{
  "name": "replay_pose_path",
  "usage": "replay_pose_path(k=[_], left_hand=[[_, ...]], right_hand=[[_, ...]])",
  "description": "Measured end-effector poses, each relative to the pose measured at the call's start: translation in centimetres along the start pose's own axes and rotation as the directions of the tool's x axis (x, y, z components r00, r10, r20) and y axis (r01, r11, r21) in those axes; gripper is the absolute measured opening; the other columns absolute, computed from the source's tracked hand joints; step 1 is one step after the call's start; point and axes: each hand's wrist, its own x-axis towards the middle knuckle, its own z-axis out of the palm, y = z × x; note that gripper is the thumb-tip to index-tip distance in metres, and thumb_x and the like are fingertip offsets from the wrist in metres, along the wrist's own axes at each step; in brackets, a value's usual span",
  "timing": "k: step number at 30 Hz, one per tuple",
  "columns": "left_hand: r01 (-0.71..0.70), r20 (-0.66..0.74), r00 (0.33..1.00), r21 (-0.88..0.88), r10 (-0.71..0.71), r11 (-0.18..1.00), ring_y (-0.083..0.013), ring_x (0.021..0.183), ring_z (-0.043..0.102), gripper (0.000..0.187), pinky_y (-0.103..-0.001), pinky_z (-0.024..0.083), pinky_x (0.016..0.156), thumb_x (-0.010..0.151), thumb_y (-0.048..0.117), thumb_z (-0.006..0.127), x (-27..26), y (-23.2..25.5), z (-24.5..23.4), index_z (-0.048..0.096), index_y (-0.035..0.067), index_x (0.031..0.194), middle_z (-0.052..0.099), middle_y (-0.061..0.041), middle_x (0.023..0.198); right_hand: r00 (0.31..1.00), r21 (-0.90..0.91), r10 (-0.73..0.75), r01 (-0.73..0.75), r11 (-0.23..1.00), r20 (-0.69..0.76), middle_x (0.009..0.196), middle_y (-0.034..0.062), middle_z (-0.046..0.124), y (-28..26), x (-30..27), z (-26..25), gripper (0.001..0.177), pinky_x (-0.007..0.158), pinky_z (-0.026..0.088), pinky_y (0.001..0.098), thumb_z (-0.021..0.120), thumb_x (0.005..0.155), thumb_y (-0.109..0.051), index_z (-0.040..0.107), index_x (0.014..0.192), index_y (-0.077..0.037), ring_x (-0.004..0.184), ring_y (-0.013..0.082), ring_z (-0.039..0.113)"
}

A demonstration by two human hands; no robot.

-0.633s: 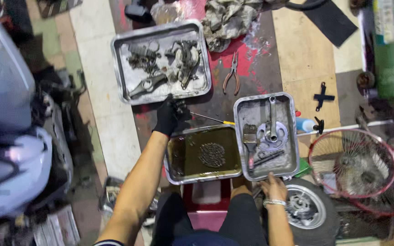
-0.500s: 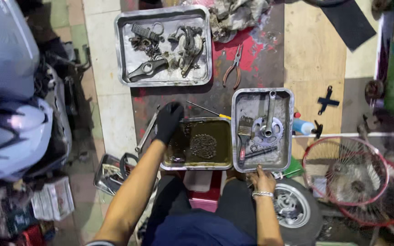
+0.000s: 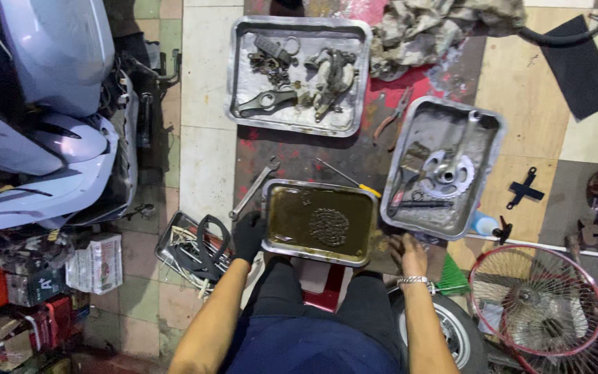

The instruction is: The person cleans various motorcycle engine components by wiping them with a cloth and using a brush over a tray of fluid.

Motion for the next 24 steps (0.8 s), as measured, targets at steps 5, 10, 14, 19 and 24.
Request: replay_pose_path(k=[5, 10, 14, 19, 24], left_hand=[[-0.126, 0.067, 0.99, 0.08, 0.121, 0.989, -0.0315, 0.1, 0.073, 0.04, -0.039, 0.055, 0.088, 0.083, 0.021, 0.073, 1.6, -0.5, -0.2, 0.073, 0.004, 0.119, 0.076, -0.019, 0.11], [-0.019, 0.024, 1.0, -0.006, 0.019, 1.0, -0.0307, 0.092, 0.076, 0.035, -0.04, 0.057, 0.081, 0.083, 0.025, 0.068, 3.4, 4.2, -5.7, 0.076, 0.01, 0.114, 0.077, -0.015, 0.099], [-0.02, 0.023, 1.0, 0.015, 0.019, 1.0, -0.0325, 0.09, 0.075, 0.028, -0.041, 0.056, 0.078, 0.091, 0.028, 0.064, 7.2, 8.2, -10.9, 0.079, 0.012, 0.108, 0.077, -0.016, 0.095], [-0.197, -0.092, 0.976, 0.018, 0.198, 0.98, -0.0309, 0.093, 0.075, 0.029, -0.039, 0.057, 0.08, 0.09, 0.023, 0.062, 17.1, 10.0, -13.9, 0.077, 0.011, 0.111, 0.077, -0.016, 0.1], [-0.227, -0.134, 0.967, -0.047, 0.219, 0.973, -0.0266, 0.092, 0.077, 0.03, -0.036, 0.058, 0.082, 0.083, 0.02, 0.067, 26.9, 9.9, -15.5, 0.077, 0.009, 0.108, 0.078, -0.014, 0.1]], right_hand=[[0.987, -0.361, -0.139, 0.159, 0.919, 0.083, 0.134, 0.0134, 0.069, 4.1, -2.7, 4.3, 0.047, 0.105, 0.046, 0.0354, 0.062, 0.097, -0.019, 0.061, 0.139, 0.003, 0.122, 0.0237, 0.063], [0.994, -0.338, -0.102, 0.112, 0.935, 0.049, 0.134, 0.0121, 0.068, 1.4, -5.5, 9.9, 0.049, 0.103, 0.046, 0.0315, 0.064, 0.094, -0.017, 0.061, 0.14, 0.001, 0.123, 0.0205, 0.062], [0.998, -0.292, -0.04, 0.053, 0.955, 0.051, 0.13, 0.0141, 0.069, -2.6, -6.2, 16.0, 0.051, 0.1, 0.049, 0.0307, 0.063, 0.094, -0.017, 0.057, 0.142, 0.0, 0.119, 0.0207, 0.065], [0.964, -0.19, -0.156, 0.198, 0.962, 0.215, 0.128, 0.0132, 0.07, -5.4, -2.4, 23.8, 0.047, 0.098, 0.051, 0.0285, 0.062, 0.095, -0.013, 0.058, 0.14, 0.003, 0.116, 0.0193, 0.068], [0.94, -0.108, -0.148, 0.189, 0.976, 0.308, 0.124, 0.0123, 0.071, -6.4, 2.7, 30.9, 0.045, 0.093, 0.053, 0.029, 0.059, 0.095, -0.01, 0.06, 0.138, 0.004, 0.109, 0.0185, 0.069]])
